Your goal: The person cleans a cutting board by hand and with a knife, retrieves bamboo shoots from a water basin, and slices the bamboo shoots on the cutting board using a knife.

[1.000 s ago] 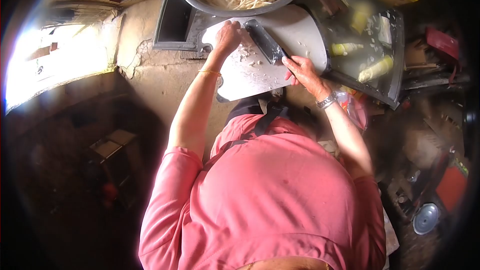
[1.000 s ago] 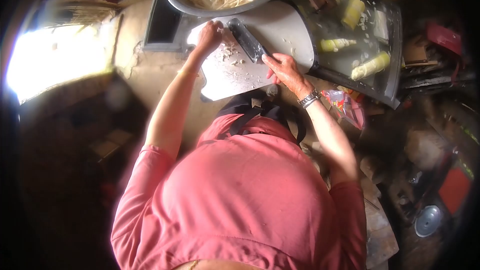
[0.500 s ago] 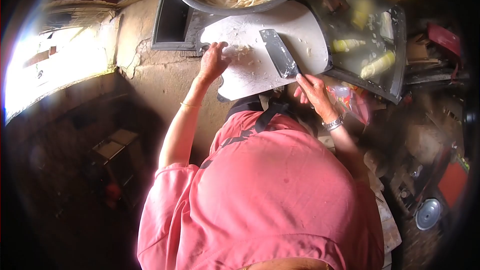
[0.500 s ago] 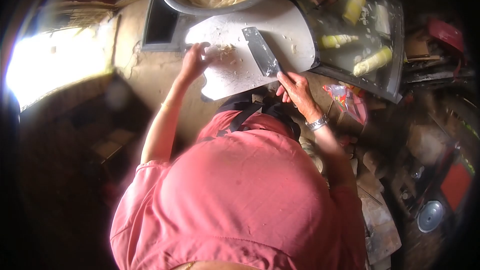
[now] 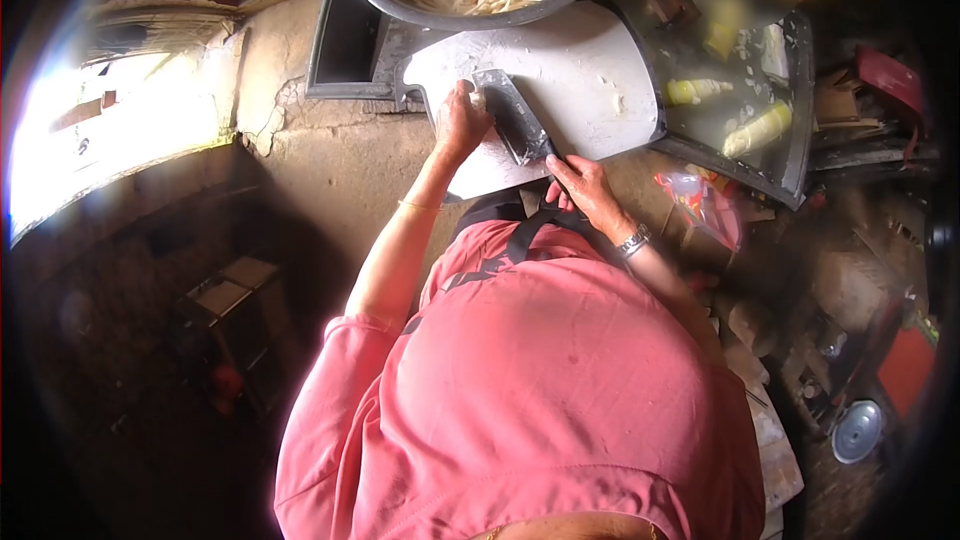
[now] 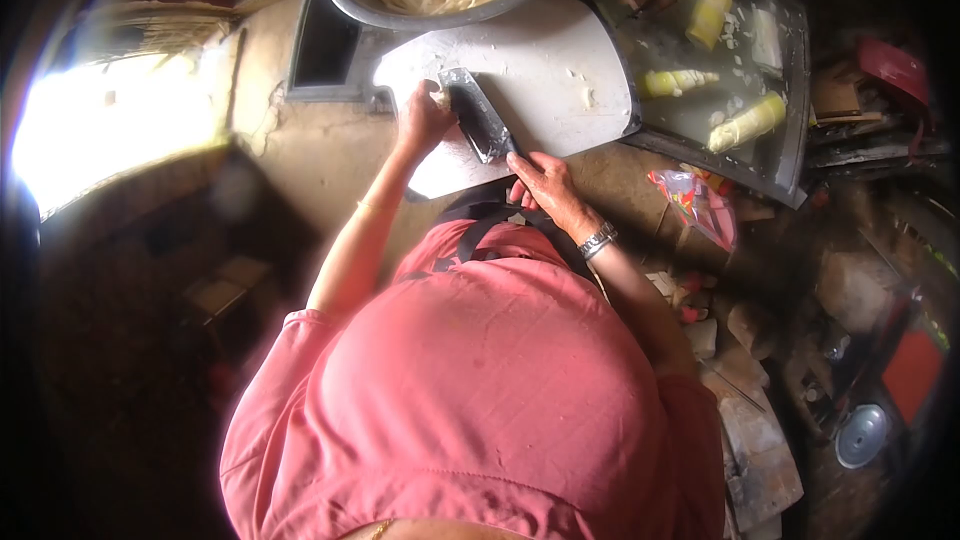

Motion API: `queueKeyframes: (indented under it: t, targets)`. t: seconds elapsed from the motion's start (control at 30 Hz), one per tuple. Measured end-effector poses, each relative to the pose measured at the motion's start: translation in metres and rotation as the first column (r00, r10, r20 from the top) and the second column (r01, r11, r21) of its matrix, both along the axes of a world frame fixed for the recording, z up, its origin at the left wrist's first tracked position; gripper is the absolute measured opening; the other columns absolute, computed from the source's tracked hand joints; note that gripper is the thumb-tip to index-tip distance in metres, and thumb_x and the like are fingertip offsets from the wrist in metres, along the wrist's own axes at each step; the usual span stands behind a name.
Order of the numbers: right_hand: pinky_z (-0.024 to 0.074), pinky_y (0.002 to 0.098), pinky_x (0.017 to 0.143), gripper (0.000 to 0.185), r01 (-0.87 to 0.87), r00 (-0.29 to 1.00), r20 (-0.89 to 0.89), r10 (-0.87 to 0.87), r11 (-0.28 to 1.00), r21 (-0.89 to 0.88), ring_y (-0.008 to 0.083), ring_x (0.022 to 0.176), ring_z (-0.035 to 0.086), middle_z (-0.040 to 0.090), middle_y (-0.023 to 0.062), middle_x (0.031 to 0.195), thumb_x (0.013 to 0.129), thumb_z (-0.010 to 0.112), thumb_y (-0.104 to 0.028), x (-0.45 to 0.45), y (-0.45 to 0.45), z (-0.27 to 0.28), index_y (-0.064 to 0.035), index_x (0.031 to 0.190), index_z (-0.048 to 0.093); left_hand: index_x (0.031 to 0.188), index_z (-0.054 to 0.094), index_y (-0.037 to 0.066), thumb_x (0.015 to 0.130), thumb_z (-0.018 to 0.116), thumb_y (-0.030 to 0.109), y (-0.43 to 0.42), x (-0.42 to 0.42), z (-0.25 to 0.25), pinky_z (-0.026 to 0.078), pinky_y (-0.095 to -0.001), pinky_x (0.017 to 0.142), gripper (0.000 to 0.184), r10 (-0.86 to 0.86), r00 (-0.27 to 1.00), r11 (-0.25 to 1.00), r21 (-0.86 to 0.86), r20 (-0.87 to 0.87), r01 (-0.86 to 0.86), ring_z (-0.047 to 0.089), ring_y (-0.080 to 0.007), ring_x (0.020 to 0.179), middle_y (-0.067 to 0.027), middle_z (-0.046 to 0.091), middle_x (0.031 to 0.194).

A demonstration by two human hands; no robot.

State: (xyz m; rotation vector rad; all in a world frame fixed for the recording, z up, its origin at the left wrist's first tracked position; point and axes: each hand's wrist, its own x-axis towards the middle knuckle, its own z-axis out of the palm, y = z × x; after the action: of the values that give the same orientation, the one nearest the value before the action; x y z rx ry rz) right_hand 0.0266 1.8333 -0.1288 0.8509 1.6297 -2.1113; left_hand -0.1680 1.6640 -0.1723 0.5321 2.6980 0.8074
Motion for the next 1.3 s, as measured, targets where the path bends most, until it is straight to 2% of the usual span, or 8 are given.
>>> queueKeyframes:
  t: [0.2, 0.37, 0.57, 0.67, 0.87, 1.0, 1.2, 1.3]
  targets:
    - [0.0435, 0.0215, 0.044, 0.038, 0.026, 0.998, 0.063, -0.021, 0.997, -0.072, 0.007, 0.049, 0.053, 0.061, 0.0033, 0.069, 0.097, 0.064, -0.041, -0.02, -0.001, 0.011, -0.0032, 0.088, 0.063, 0.098, 0.055, 0.0, 0.075, 0.066, -0.001, -0.002, -0.011, 0.014, 0.054, -0.0334, 0.048, 0.025, 0.148, 0.896, 0.904, 0.31, 0.418, -0.294, 0.067, -0.0214, 0.054, -0.0125, 0.066, 0.067]
    - [0.0403, 0.0192, 0.042, 0.038, 0.033, 0.999, 0.018, -0.031, 0.99, -0.136, 0.0061, 0.049, 0.051, 0.056, -0.0012, 0.073, 0.097, 0.064, -0.04, -0.027, 0.009, 0.064, -0.0025, 0.091, 0.065, 0.095, 0.055, -0.001, 0.078, 0.064, -0.006, -0.009, -0.023, 0.067, 0.052, -0.0275, 0.043, 0.02, 0.039, 0.889, 0.813, 0.502, 0.456, -0.294, 0.066, -0.0163, 0.053, -0.0118, 0.067, 0.07]
    - [0.0414, 0.0203, 0.046, 0.042, 0.001, 0.982, -0.186, -0.016, 0.997, -0.082, 0.0066, 0.051, 0.055, 0.067, 0.0067, 0.072, 0.1, 0.057, -0.044, -0.063, 0.029, 0.116, -0.0026, 0.092, 0.063, 0.102, 0.059, -0.002, 0.08, 0.079, 0.013, 0.024, -0.073, 0.151, 0.055, -0.0273, 0.053, 0.033, -0.129, 0.954, 0.794, 0.604, 0.269, -0.063, 0.068, -0.0153, 0.063, -0.0131, 0.07, 0.078]
    - [0.0423, 0.0215, 0.048, 0.044, 0.044, 0.948, -0.314, -0.042, 0.999, -0.003, 0.007, 0.052, 0.056, 0.067, 0.0067, 0.072, 0.099, 0.058, -0.045, -0.092, 0.035, 0.119, -0.0025, 0.09, 0.062, 0.094, 0.065, 0.004, 0.078, 0.083, 0.023, 0.062, -0.105, 0.148, 0.055, -0.0343, 0.06, 0.03, 0.042, 0.992, 0.905, 0.425, -0.116, 0.011, 0.07, -0.02, 0.068, -0.014, 0.071, 0.078]
    - [0.0414, 0.0193, 0.047, 0.043, 0.265, 0.917, -0.319, -0.24, 0.964, 0.036, 0.0049, 0.051, 0.054, 0.067, 0.0058, 0.072, 0.096, 0.063, -0.044, -0.104, 0.055, 0.135, -0.0016, 0.102, 0.067, 0.11, 0.061, 0.007, 0.087, 0.057, 0.014, 0.105, -0.178, 0.109, 0.051, -0.0502, 0.08, 0.024, -0.07, 0.85, 0.982, 0.112, -0.522, 0.15, 0.064, -0.0417, 0.095, -0.0222, 0.065, 0.103]
    - [0.0393, 0.0191, 0.046, 0.045, 0.348, 0.913, -0.271, -0.304, 0.928, 0.13, 0.0041, 0.052, 0.051, 0.066, 0.0043, 0.073, 0.099, 0.06, -0.042, -0.053, 0.082, 0.133, -0.002, 0.119, 0.065, 0.109, 0.062, 0.006, 0.087, 0.057, 0.014, 0.082, -0.183, 0.104, 0.05, -0.0459, 0.086, 0.024, -0.241, 0.806, 0.97, -0.157, -0.541, 0.184, 0.061, -0.0373, 0.102, -0.0191, 0.061, 0.102]
    - [0.0354, 0.0195, 0.047, 0.046, 0.498, 0.867, -0.076, -0.493, 0.864, 0.08, 0.0047, 0.051, 0.047, 0.064, 0.0046, 0.072, 0.102, 0.053, -0.041, 0.06, 0.083, 0.116, -0.0014, 0.125, 0.061, 0.079, 0.063, 0.003, 0.088, 0.062, 0.012, 0.015, -0.091, 0.111, 0.05, -0.0438, 0.062, 0.013, 0.005, 0.868, 0.935, 0.311, -0.497, 0.173, 0.06, -0.0371, 0.065, -0.0158, 0.059, 0.075]
    - [0.0341, 0.0201, 0.047, 0.046, 0.554, 0.832, 0.006, -0.555, 0.83, 0.071, 0.005, 0.051, 0.044, 0.063, 0.0044, 0.072, 0.104, 0.05, -0.041, 0.1, 0.074, 0.096, -0.0023, 0.126, 0.061, 0.084, 0.067, 0.005, 0.089, 0.068, 0.016, -0.042, -0.04, 0.068, 0.048, -0.0381, 0.059, 0.012, 0.124, 0.955, 0.951, 0.307, -0.269, -0.037, 0.062, -0.0269, 0.063, -0.0118, 0.062, 0.071]
